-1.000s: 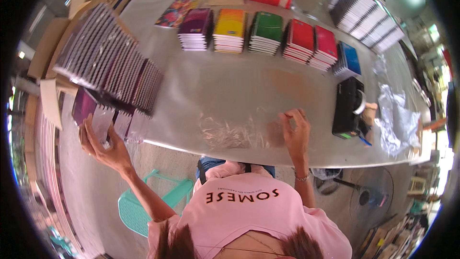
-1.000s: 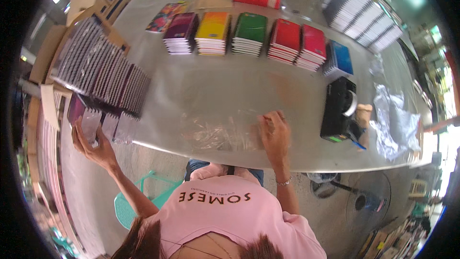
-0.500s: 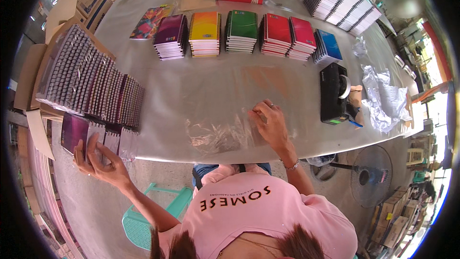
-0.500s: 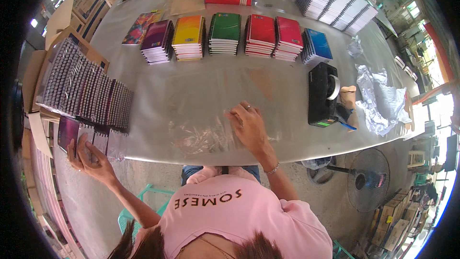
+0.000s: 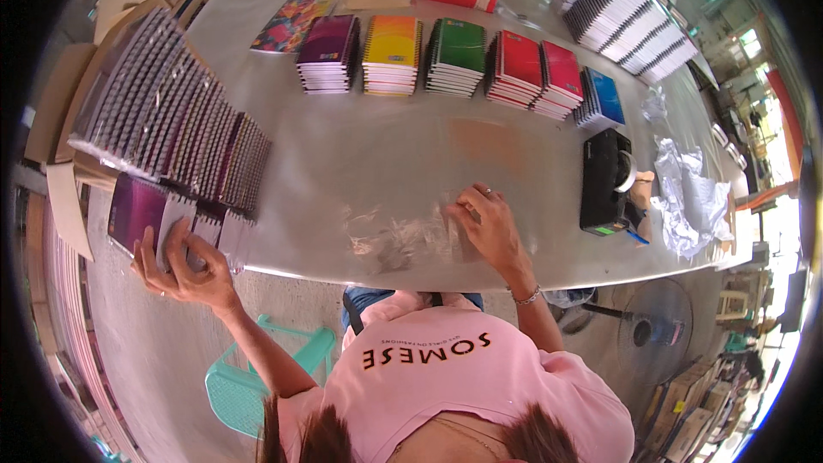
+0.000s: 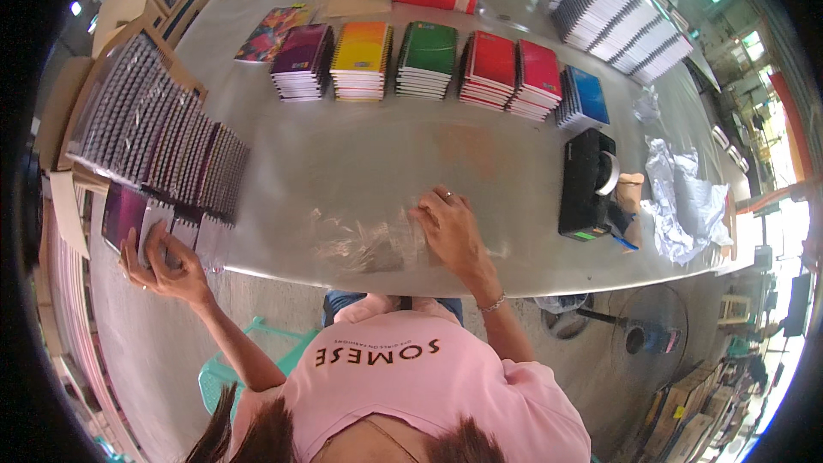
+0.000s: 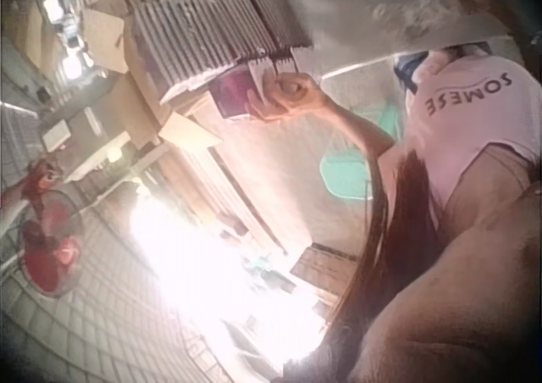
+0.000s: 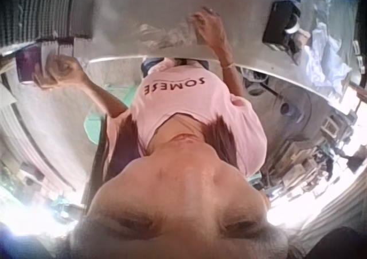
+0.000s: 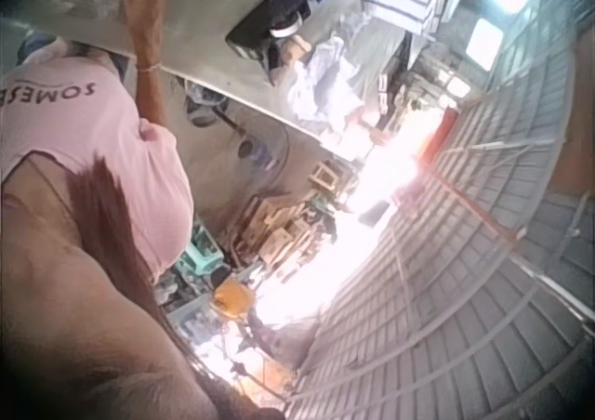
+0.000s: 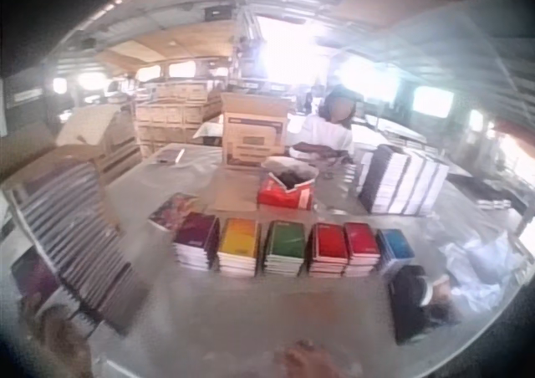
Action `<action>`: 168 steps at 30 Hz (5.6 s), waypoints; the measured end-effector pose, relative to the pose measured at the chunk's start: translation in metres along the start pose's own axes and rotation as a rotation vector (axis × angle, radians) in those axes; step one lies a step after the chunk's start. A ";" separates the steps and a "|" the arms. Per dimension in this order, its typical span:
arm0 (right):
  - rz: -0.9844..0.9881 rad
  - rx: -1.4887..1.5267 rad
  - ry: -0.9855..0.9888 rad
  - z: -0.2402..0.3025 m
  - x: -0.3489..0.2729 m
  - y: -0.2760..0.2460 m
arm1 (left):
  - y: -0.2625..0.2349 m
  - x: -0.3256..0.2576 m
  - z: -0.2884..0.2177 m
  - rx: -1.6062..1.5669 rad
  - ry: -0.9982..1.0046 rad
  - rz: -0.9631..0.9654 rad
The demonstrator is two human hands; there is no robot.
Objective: The person gathers small notebooks of different colors from stacks on a table, aligns them into a single stack, and slides them into a clear plastic bag.
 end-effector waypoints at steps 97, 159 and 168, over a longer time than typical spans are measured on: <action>-0.099 -0.255 -0.031 0.010 0.290 0.040 | 0.202 -0.041 -0.137 -1.971 -1.479 0.834; 0.125 -0.567 -0.202 -0.030 0.253 -0.002 | 0.118 -0.102 -0.211 -2.226 -1.856 0.831; -0.295 0.050 -0.335 0.007 0.183 -0.107 | 0.122 -0.100 -0.223 -2.250 -1.762 1.030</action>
Point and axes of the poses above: each hand's wrist, its own x-axis towards the middle knuckle, its own y-axis out of the palm, z = x × y, the point moved 6 cm from there along x, towards the middle knuckle
